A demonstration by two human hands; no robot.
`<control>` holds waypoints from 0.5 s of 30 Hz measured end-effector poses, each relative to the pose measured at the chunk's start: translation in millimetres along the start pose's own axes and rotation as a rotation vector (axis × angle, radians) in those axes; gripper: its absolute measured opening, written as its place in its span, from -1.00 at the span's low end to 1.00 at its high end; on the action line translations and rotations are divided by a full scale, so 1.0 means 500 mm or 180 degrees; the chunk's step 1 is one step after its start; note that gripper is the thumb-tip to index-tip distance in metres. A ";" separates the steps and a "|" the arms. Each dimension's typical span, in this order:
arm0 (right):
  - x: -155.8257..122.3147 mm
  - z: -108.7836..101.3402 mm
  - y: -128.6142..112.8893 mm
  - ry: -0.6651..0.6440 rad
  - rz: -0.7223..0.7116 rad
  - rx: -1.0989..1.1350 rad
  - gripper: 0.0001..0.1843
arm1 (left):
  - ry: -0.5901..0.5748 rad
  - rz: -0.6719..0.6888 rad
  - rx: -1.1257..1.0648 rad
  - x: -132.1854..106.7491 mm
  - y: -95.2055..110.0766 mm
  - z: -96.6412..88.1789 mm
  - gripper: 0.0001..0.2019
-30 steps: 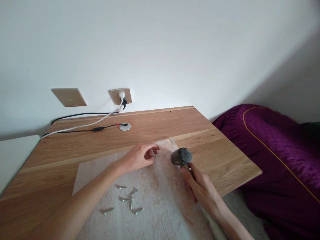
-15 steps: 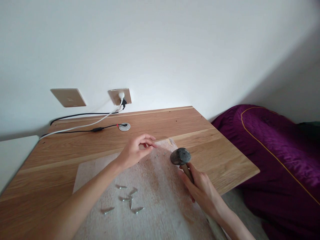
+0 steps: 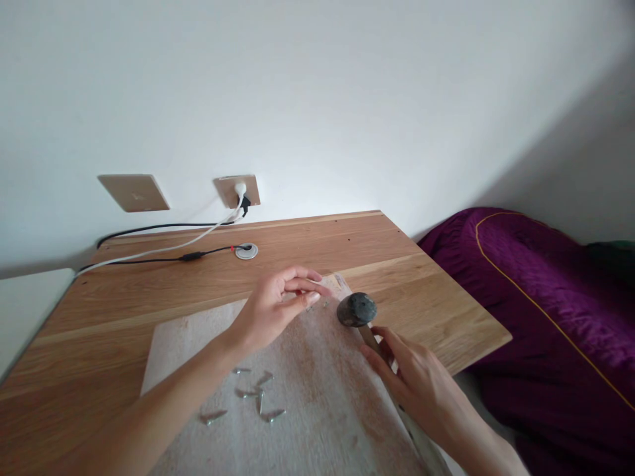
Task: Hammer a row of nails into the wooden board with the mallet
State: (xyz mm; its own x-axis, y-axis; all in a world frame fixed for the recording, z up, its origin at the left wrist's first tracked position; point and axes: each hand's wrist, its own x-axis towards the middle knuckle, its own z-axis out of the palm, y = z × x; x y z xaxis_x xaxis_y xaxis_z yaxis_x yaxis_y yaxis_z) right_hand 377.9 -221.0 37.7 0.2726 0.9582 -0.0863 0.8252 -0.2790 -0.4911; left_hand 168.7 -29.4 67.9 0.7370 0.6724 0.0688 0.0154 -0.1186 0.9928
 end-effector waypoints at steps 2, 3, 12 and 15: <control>-0.001 -0.002 0.001 0.0005 0.0005 0.0062 -0.57 | -0.0026 -0.0053 -0.0203 -0.007 0.015 0.008 -0.76; -0.002 -0.003 0.001 0.0027 0.0008 0.0064 -0.56 | -0.0032 -0.0039 -0.0254 -0.012 0.024 0.012 -0.76; 0.006 -0.020 -0.001 0.0582 -0.0321 -0.0175 -0.55 | 0.0369 0.0383 -0.0352 -0.092 0.113 0.054 -0.83; 0.010 -0.032 -0.019 0.0949 -0.0582 -0.0308 -0.65 | 0.0551 0.0422 -0.0436 -0.113 0.136 0.069 -0.85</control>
State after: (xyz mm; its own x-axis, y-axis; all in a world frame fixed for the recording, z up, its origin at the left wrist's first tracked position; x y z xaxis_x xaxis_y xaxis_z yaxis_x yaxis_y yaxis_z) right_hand 379.5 -214.5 55.8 0.2365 0.9365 0.2589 0.9128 -0.1229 -0.3894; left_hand 151.3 -100.6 128.0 0.5996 0.7741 0.2033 -0.1740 -0.1218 0.9772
